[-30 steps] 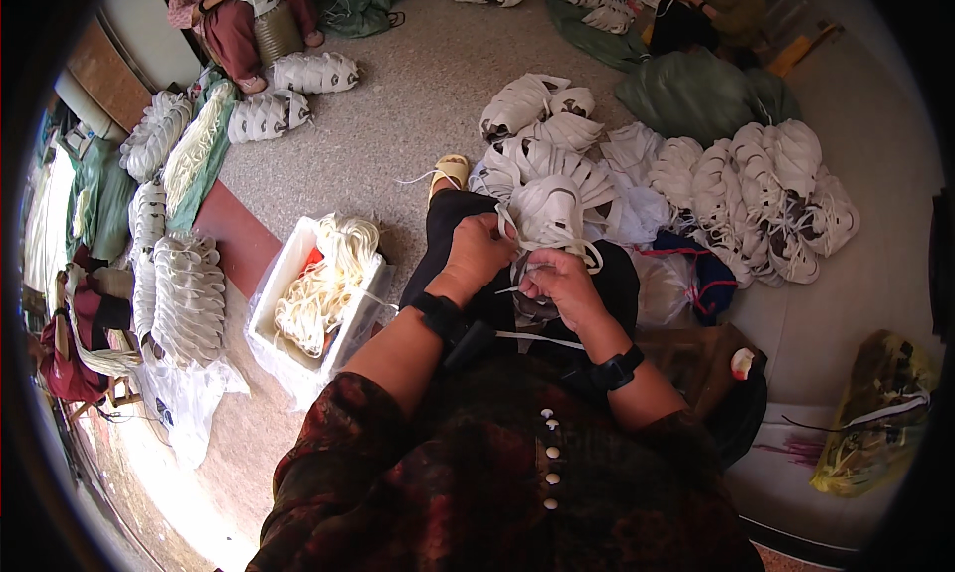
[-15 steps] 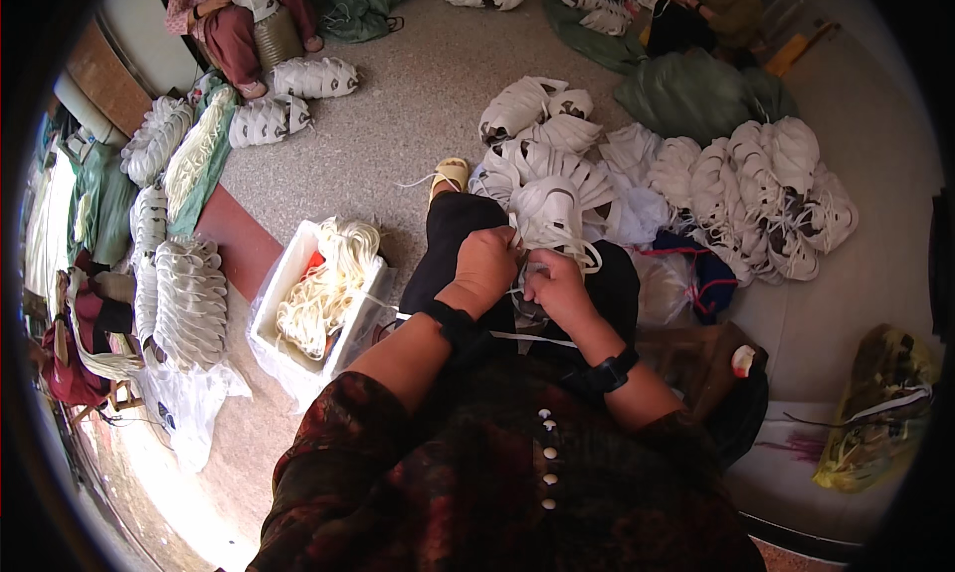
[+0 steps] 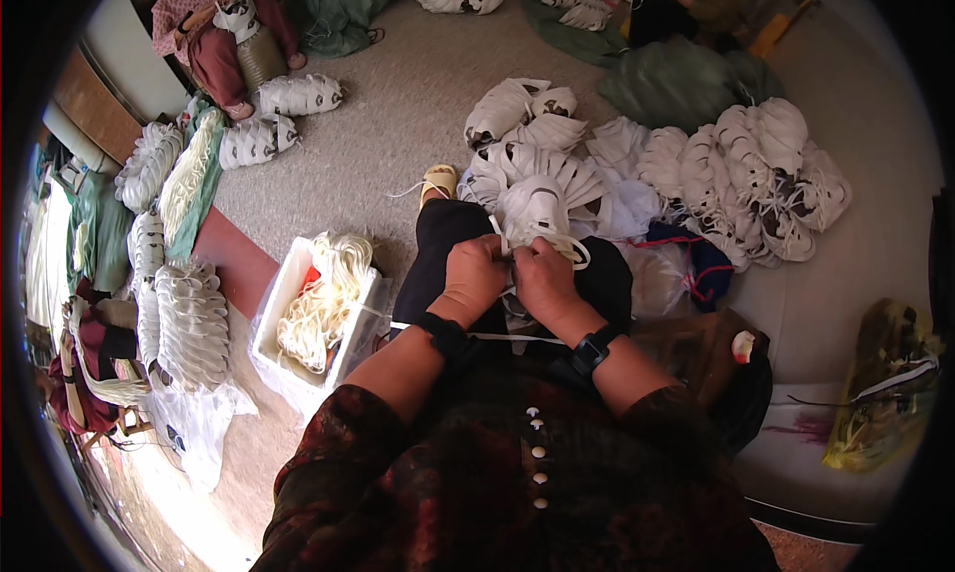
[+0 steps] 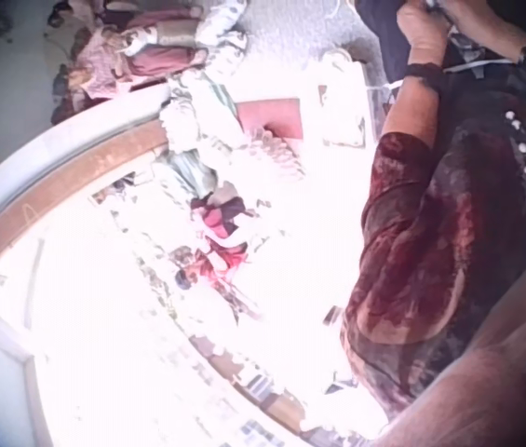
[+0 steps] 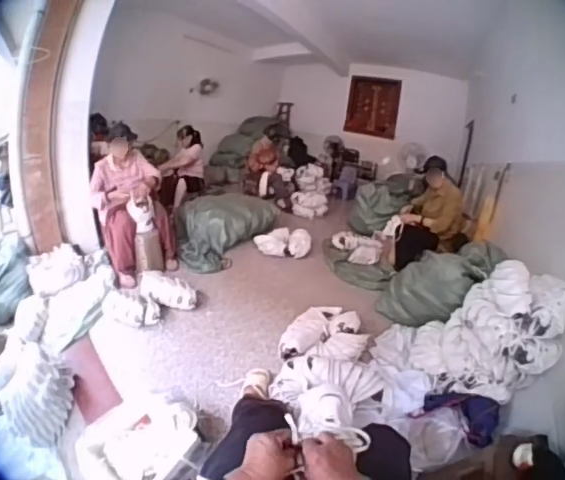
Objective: The recorder is threading laces through the eyelets of a white sneaker component in a large-scale manufacturing environment.
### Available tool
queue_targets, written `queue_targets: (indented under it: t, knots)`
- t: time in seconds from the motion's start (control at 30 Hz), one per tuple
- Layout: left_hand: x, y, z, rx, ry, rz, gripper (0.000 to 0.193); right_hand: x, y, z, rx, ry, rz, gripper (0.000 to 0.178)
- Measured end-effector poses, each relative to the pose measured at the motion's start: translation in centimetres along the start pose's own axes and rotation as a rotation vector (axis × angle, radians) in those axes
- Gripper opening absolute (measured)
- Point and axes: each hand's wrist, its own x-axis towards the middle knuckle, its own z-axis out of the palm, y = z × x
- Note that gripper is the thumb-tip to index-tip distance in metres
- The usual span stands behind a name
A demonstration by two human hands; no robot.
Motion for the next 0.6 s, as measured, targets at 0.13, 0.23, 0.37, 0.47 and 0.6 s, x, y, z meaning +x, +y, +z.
queue_targets:
  t: [0.13, 0.23, 0.37, 0.47, 0.6]
  knots:
    - [0.2, -0.9, 0.4, -0.205, 0.032, -0.113, 0.015, 0.6, 0.0, 0.0, -0.058, -0.088, -0.074, 0.013]
    - [0.3, -1.4, 0.3, -0.228, 0.015, -0.139, 0.019, 0.2, -0.6, -1.0, -0.096, -0.136, -0.117, 0.012]
    - [0.3, -1.6, 0.3, -0.21, -0.011, -0.142, 0.031, -2.7, 0.2, -4.4, 0.001, -0.459, -0.195, 0.009]
    - [0.2, 0.2, -0.4, -0.144, -0.046, -0.165, 0.032, -5.4, 1.8, -4.2, 0.102, -0.409, -0.142, 0.01]
    - [0.1, -1.0, 0.5, -0.31, -0.035, -0.127, 0.033, -5.4, 1.2, -3.6, 0.132, -0.255, -0.255, 0.01]
